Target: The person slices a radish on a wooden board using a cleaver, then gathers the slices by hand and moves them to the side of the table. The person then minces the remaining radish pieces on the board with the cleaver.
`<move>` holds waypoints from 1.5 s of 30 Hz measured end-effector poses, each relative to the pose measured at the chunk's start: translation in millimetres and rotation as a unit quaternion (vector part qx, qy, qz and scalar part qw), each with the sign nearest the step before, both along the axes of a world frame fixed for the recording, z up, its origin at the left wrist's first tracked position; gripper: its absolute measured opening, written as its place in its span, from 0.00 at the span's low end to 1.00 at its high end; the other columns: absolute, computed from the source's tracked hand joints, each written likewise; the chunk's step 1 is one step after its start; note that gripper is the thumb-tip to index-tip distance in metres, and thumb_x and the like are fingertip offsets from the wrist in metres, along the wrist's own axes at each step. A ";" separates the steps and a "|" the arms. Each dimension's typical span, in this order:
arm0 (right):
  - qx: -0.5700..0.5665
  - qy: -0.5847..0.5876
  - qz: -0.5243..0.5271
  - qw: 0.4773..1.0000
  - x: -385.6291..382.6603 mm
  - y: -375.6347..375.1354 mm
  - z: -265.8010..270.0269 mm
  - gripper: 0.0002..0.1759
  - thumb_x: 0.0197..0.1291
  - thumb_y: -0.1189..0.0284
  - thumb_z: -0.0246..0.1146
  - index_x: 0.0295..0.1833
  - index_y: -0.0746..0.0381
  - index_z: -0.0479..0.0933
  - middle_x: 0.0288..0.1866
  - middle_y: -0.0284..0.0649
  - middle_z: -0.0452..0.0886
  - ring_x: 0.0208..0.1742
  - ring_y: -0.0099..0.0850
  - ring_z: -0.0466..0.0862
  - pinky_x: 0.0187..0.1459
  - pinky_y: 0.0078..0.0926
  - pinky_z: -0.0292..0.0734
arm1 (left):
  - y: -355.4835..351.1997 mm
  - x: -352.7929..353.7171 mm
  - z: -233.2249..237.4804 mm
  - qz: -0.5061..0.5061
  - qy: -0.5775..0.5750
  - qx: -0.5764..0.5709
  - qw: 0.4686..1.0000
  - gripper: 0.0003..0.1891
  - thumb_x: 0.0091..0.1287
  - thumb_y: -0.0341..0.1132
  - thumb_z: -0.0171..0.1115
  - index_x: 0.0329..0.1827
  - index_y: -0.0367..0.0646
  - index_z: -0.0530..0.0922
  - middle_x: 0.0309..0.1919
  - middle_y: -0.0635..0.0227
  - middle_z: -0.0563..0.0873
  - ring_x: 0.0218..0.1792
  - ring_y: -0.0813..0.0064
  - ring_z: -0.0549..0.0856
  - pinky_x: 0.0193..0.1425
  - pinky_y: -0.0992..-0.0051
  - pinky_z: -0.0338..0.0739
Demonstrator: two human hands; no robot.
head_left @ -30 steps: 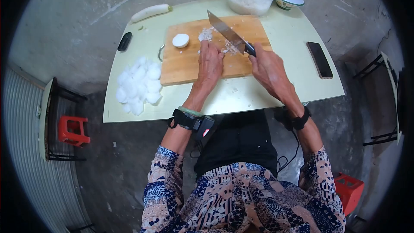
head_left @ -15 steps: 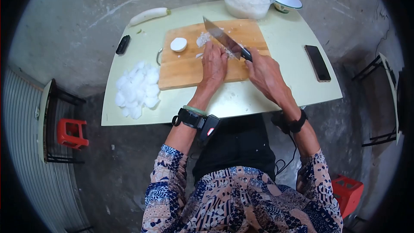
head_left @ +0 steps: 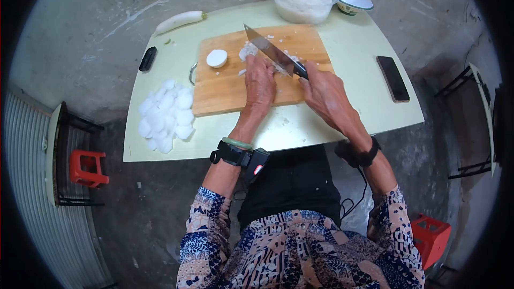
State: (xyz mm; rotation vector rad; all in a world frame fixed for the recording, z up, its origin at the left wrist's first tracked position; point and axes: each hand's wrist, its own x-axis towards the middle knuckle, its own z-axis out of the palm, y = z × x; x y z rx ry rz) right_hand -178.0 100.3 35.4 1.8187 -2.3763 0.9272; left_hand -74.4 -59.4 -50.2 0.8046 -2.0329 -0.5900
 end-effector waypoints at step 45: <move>-0.004 0.000 -0.034 0.999 -11.8 7.1 3.6 0.10 0.72 0.73 0.62 0.44 0.70 0.71 0.28 0.62 0.82 0.34 0.65 0.83 0.39 0.59 0.77 | -10.4 5.5 3.9 -0.097 -0.047 -0.091 0.990 0.20 0.63 0.33 0.78 0.56 0.37 0.82 0.50 0.56 0.83 0.57 0.51 0.81 0.66 0.56 0.74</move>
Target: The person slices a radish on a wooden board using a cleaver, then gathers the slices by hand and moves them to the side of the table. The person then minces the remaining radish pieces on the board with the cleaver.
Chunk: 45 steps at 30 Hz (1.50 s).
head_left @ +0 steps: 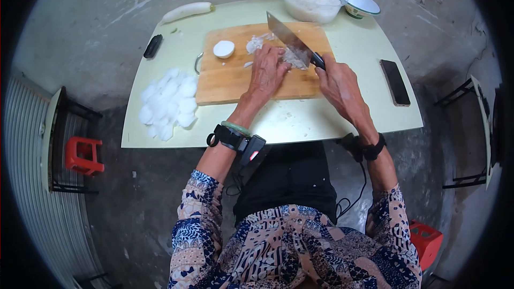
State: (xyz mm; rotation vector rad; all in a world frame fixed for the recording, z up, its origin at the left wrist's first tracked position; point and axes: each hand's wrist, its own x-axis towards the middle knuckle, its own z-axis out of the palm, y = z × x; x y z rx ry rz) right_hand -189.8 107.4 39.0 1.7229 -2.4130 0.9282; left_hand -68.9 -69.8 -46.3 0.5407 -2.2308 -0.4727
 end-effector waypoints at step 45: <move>0.038 -0.090 -0.002 0.995 -1.8 -2.4 2.1 0.12 0.74 0.70 0.61 0.50 0.69 0.73 0.36 0.65 0.84 0.41 0.65 0.85 0.45 0.59 0.78 | 6.5 3.7 0.3 0.074 0.035 -0.015 0.997 0.04 0.66 0.27 0.69 0.40 0.40 0.83 0.43 0.55 0.80 0.50 0.50 0.80 0.55 0.53 0.76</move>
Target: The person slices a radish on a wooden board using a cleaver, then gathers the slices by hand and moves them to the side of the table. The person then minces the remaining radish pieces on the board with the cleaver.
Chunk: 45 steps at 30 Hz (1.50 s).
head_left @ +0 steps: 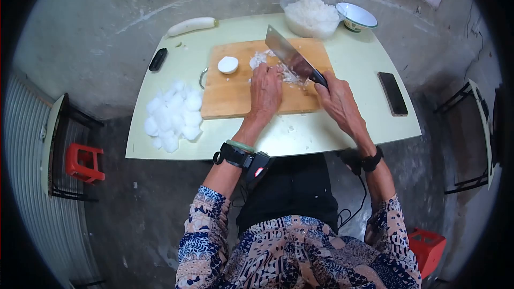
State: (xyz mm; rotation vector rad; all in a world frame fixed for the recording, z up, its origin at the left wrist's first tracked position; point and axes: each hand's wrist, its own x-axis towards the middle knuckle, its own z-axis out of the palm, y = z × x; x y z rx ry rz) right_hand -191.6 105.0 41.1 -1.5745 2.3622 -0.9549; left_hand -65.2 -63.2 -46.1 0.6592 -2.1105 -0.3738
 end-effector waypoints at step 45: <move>-0.230 0.044 0.092 0.968 57.6 15.2 24.4 0.24 0.74 0.70 0.63 0.73 0.62 0.76 0.63 0.55 0.82 0.67 0.52 0.79 0.70 0.48 0.73 | 28.3 9.4 57.5 -0.244 0.350 0.558 0.712 0.31 0.84 0.50 0.56 0.81 0.38 0.67 0.77 0.55 0.74 0.76 0.59 0.74 0.81 0.60 0.67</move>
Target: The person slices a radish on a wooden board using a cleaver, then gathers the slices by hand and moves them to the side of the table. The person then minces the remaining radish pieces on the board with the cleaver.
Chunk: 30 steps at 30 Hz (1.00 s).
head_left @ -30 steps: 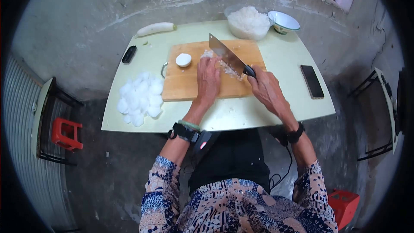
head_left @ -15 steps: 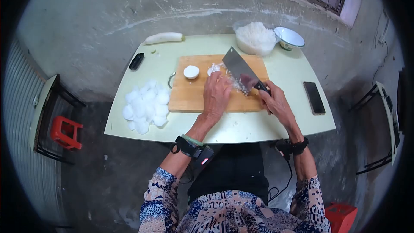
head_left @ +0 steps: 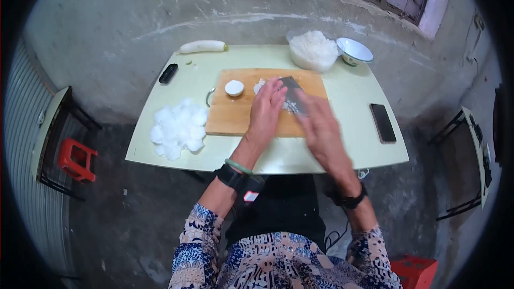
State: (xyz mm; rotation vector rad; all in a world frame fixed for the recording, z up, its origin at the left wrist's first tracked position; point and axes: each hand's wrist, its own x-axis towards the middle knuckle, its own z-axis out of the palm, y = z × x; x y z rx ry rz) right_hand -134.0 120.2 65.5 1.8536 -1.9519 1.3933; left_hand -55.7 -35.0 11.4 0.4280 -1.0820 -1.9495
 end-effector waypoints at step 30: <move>0.194 -0.098 -0.079 0.973 -110.3 32.7 -27.0 0.20 0.74 0.71 0.65 0.69 0.57 0.84 0.53 0.51 0.90 0.62 0.44 0.85 0.71 0.43 0.70 | -77.5 141.1 73.4 0.147 -0.375 -0.440 0.803 0.28 0.69 0.42 0.76 0.71 0.47 0.82 0.57 0.60 0.91 0.52 0.64 0.89 0.63 0.64 0.84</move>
